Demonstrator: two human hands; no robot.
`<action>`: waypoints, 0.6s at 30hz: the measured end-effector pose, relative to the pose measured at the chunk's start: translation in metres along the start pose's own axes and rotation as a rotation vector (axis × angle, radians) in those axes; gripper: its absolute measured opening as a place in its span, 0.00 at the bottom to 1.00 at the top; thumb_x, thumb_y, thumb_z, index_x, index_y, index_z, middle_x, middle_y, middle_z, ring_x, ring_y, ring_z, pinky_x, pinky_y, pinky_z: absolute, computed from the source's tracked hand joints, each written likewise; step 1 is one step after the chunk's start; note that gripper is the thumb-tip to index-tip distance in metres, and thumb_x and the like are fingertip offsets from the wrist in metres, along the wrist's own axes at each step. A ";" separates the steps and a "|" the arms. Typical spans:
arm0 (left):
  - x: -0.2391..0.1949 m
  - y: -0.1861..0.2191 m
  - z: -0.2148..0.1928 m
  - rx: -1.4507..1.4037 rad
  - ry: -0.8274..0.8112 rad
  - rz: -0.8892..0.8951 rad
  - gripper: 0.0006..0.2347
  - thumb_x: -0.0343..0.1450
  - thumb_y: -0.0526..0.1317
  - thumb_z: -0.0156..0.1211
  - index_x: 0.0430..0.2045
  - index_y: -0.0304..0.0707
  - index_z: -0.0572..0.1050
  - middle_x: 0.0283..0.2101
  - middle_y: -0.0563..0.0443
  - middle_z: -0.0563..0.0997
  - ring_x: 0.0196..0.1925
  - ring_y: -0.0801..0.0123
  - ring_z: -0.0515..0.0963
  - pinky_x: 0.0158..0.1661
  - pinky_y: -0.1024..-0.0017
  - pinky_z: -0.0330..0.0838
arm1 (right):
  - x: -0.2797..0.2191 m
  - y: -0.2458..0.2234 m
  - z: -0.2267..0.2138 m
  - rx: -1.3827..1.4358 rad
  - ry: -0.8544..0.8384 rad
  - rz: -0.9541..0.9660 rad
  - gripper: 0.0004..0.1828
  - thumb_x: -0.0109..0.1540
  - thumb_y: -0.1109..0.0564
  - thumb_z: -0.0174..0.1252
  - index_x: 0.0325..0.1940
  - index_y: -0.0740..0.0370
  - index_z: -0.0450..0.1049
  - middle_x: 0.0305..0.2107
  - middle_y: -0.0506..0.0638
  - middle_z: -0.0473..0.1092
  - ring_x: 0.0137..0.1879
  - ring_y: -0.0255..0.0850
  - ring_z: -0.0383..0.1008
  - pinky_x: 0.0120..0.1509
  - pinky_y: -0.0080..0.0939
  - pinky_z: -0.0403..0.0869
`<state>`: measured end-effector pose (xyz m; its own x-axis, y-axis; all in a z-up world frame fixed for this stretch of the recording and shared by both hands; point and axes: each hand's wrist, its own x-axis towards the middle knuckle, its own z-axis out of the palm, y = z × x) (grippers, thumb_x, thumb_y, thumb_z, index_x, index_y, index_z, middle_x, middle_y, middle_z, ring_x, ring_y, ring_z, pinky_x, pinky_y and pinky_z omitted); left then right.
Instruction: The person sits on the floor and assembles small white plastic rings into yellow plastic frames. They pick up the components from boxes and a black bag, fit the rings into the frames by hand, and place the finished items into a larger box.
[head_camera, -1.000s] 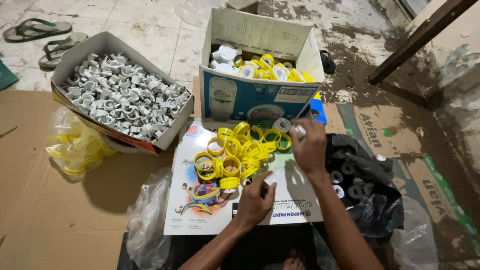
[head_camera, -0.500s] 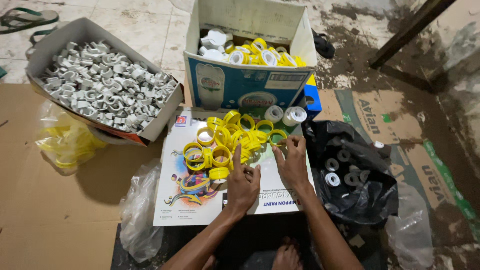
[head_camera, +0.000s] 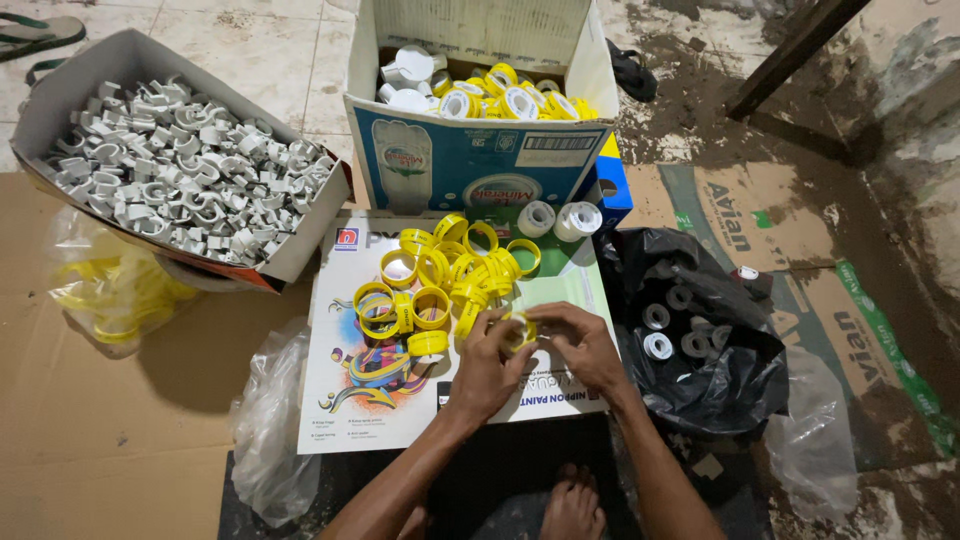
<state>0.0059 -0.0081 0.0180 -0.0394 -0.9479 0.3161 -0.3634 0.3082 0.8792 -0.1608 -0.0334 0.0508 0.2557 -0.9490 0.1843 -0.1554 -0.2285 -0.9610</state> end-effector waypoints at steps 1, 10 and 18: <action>-0.001 0.001 -0.001 0.000 0.003 0.000 0.12 0.64 0.40 0.68 0.36 0.36 0.76 0.44 0.42 0.72 0.38 0.49 0.81 0.35 0.65 0.79 | 0.003 0.006 -0.001 0.000 -0.002 -0.002 0.18 0.54 0.74 0.52 0.42 0.64 0.79 0.39 0.60 0.74 0.46 0.50 0.76 0.51 0.49 0.76; -0.005 0.003 -0.002 -0.029 0.039 0.036 0.14 0.61 0.37 0.70 0.35 0.37 0.72 0.33 0.44 0.74 0.32 0.53 0.80 0.30 0.66 0.77 | 0.073 -0.019 -0.036 -0.813 0.451 -0.419 0.26 0.58 0.52 0.65 0.58 0.62 0.69 0.50 0.60 0.66 0.60 0.58 0.63 0.65 0.57 0.59; 0.002 0.007 -0.012 -0.146 -0.029 -0.045 0.10 0.74 0.44 0.50 0.29 0.38 0.72 0.28 0.45 0.81 0.30 0.55 0.82 0.33 0.66 0.74 | 0.098 0.016 -0.058 -0.865 0.268 -0.235 0.18 0.67 0.52 0.55 0.58 0.62 0.70 0.47 0.66 0.66 0.62 0.66 0.61 0.66 0.66 0.62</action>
<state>0.0143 -0.0068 0.0290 -0.0534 -0.9623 0.2669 -0.2259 0.2720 0.9354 -0.1934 -0.1422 0.0654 0.1588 -0.8519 0.4991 -0.8114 -0.4006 -0.4256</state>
